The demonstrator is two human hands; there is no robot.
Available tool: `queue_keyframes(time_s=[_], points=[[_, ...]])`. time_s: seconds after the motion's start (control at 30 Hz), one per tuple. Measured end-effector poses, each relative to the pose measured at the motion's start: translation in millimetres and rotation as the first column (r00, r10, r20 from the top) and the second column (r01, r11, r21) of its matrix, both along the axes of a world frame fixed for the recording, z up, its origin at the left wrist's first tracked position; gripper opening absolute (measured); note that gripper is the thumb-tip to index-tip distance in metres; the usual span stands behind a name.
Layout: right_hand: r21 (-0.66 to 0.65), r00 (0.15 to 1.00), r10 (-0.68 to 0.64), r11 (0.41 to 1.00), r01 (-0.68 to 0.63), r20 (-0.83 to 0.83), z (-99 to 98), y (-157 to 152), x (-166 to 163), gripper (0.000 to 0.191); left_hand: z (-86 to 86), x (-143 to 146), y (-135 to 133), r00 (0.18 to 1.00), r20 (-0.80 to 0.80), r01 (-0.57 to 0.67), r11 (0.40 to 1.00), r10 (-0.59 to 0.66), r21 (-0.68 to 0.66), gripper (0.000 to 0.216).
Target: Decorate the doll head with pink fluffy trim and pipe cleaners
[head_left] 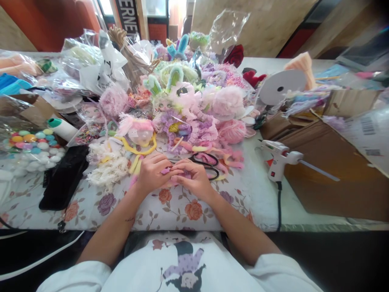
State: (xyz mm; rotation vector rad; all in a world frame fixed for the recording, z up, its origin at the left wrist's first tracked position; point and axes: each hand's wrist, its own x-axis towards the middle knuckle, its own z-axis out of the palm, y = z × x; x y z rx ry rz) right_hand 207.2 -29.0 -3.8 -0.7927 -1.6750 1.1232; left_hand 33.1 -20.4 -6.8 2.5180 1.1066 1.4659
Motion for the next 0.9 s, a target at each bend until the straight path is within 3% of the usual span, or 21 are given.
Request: queue_keyframes(time_s=[0.17, 0.33, 0.53, 0.63, 0.77, 0.9], points=[[-0.110, 0.999, 0.024, 0.994, -0.028, -0.038, -1.6, 0.9, 1.6, 0.020, 0.7, 2.6, 1.0, 0.998, 0.009, 0.061, 0.994, -0.060, -0.088, 0.040], [-0.063, 1.000, 0.006, 0.998, -0.007, -0.022, -2.0, 1.2, 0.9, 0.027, 0.5, 5.1, 0.9, 0.997, 0.040, 0.070, 0.991, -0.066, -0.116, 0.045], [-0.005, 1.000, -0.003, 1.000, 0.003, 0.011, 2.7, 2.3, 2.1, 0.018, -2.1, 6.1, 1.0, 0.987, 0.144, 0.102, 0.969, -0.070, -0.226, 0.033], [-0.060, 0.999, 0.016, 0.998, -0.014, 0.039, 3.8, 2.8, 3.5, 0.017, -3.6, 5.6, 0.9, 0.980, 0.199, 0.091, 0.942, -0.026, -0.322, 0.026], [-0.211, 0.997, 0.074, 0.975, -0.075, -0.014, 1.9, 4.6, 6.7, 0.033, -1.1, 3.0, 0.3, 0.965, 0.261, 0.086, 0.927, 0.013, -0.365, 0.024], [-0.216, 0.996, 0.057, 0.974, -0.070, -0.066, 3.0, 7.5, 12.2, 0.029, 6.2, 0.0, -1.8, 0.938, 0.343, 0.100, 0.914, 0.044, -0.392, 0.025]])
